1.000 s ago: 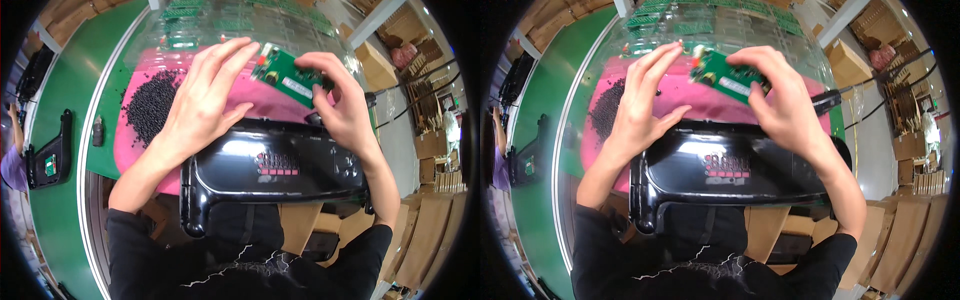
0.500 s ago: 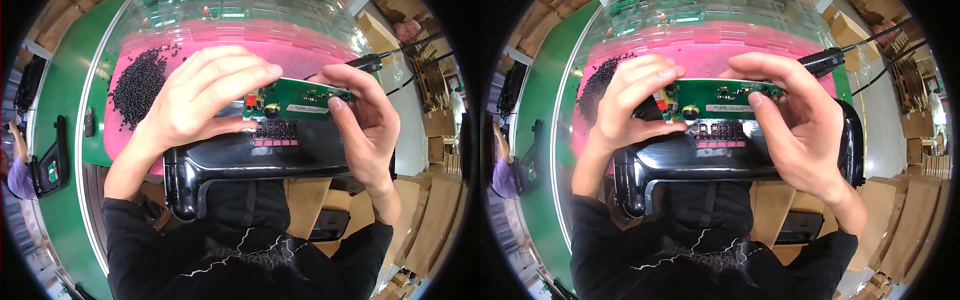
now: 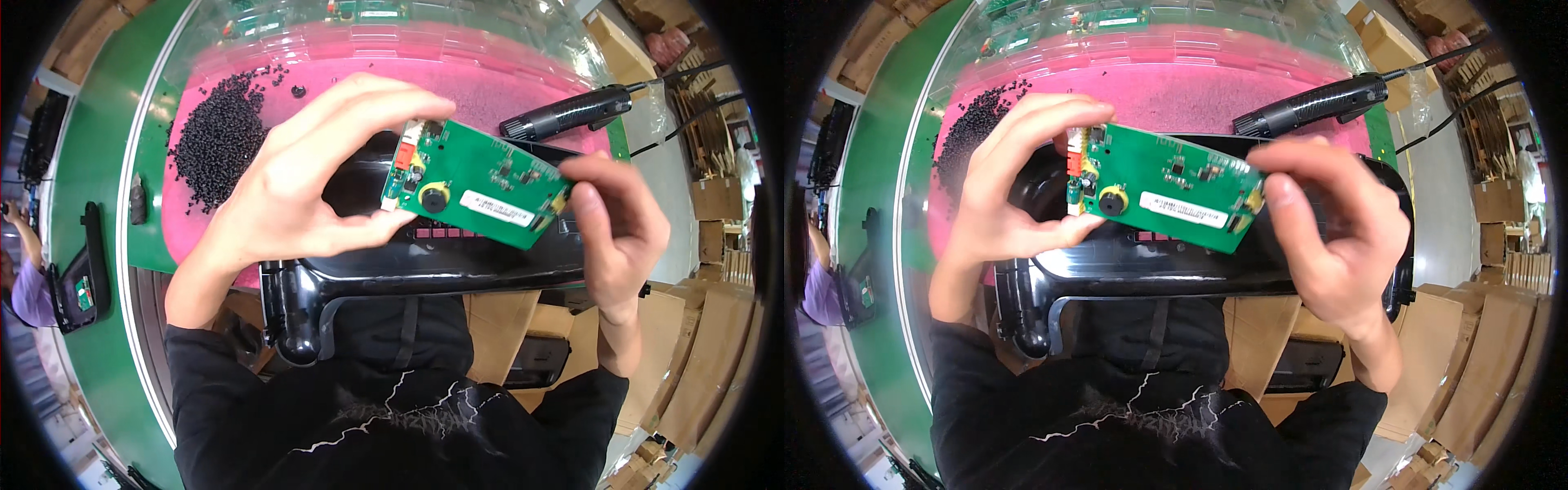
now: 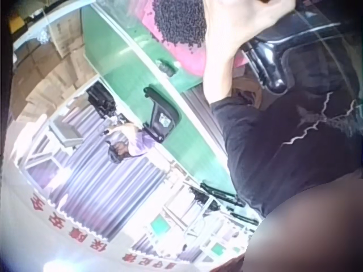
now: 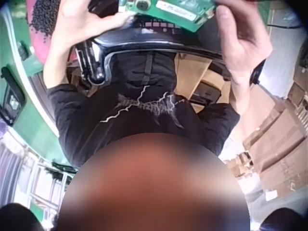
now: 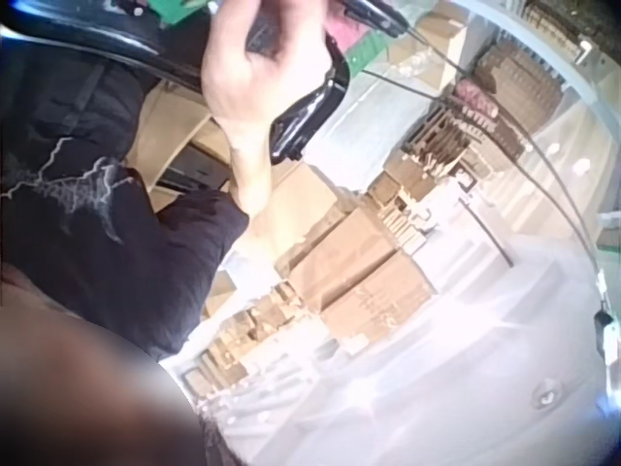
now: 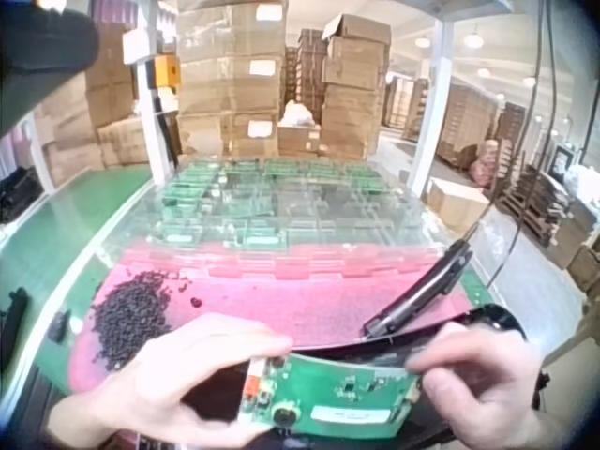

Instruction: Assembling circuit boards into black plastic housings using an electric screwdriver.

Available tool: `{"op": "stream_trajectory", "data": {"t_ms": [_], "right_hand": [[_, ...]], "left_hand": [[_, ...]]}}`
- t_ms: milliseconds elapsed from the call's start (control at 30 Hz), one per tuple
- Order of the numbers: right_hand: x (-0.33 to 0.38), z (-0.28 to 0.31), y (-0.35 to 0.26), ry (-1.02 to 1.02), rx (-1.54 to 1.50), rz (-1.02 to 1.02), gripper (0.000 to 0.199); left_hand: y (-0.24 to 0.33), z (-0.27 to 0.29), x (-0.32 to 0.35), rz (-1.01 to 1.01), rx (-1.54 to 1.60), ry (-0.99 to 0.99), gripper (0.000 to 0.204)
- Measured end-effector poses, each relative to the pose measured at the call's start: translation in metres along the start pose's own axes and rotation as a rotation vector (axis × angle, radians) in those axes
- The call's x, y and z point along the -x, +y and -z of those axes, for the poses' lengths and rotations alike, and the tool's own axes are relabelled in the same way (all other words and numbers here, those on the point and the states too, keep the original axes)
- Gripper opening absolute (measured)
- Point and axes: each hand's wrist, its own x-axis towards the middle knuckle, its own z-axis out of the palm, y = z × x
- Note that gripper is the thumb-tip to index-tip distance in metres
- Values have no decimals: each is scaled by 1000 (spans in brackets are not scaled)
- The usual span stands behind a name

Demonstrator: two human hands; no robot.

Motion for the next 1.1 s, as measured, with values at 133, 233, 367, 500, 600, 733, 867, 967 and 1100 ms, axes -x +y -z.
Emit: {"op": "stream_trajectory", "data": {"t_ms": [133,233,367,500,600,733,867,967,1100], "right_hand": [[11,8,-2,-190,85,-144,73],[18,6,1,-260,196,-37,77],[30,4,7,-346,169,-15,72],[32,-3,20,-330,224,-24,65],[28,-6,27,-301,233,-61,61],[24,-16,32,-302,263,-111,59],[23,-22,34,-321,291,-137,57],[22,-27,35,-329,316,-151,58],[20,-33,34,-342,324,-164,58]], "left_hand": [[3,-3,4,166,58,-101,68],[10,0,5,336,134,-313,67],[10,-2,13,296,90,-547,61],[8,-3,9,389,38,-600,64],[8,-6,8,427,-38,-561,64],[8,-9,9,459,-145,-543,64],[7,-9,10,453,-210,-556,65],[2,-8,12,452,-217,-572,66],[-1,-5,15,446,-231,-578,68]]}}
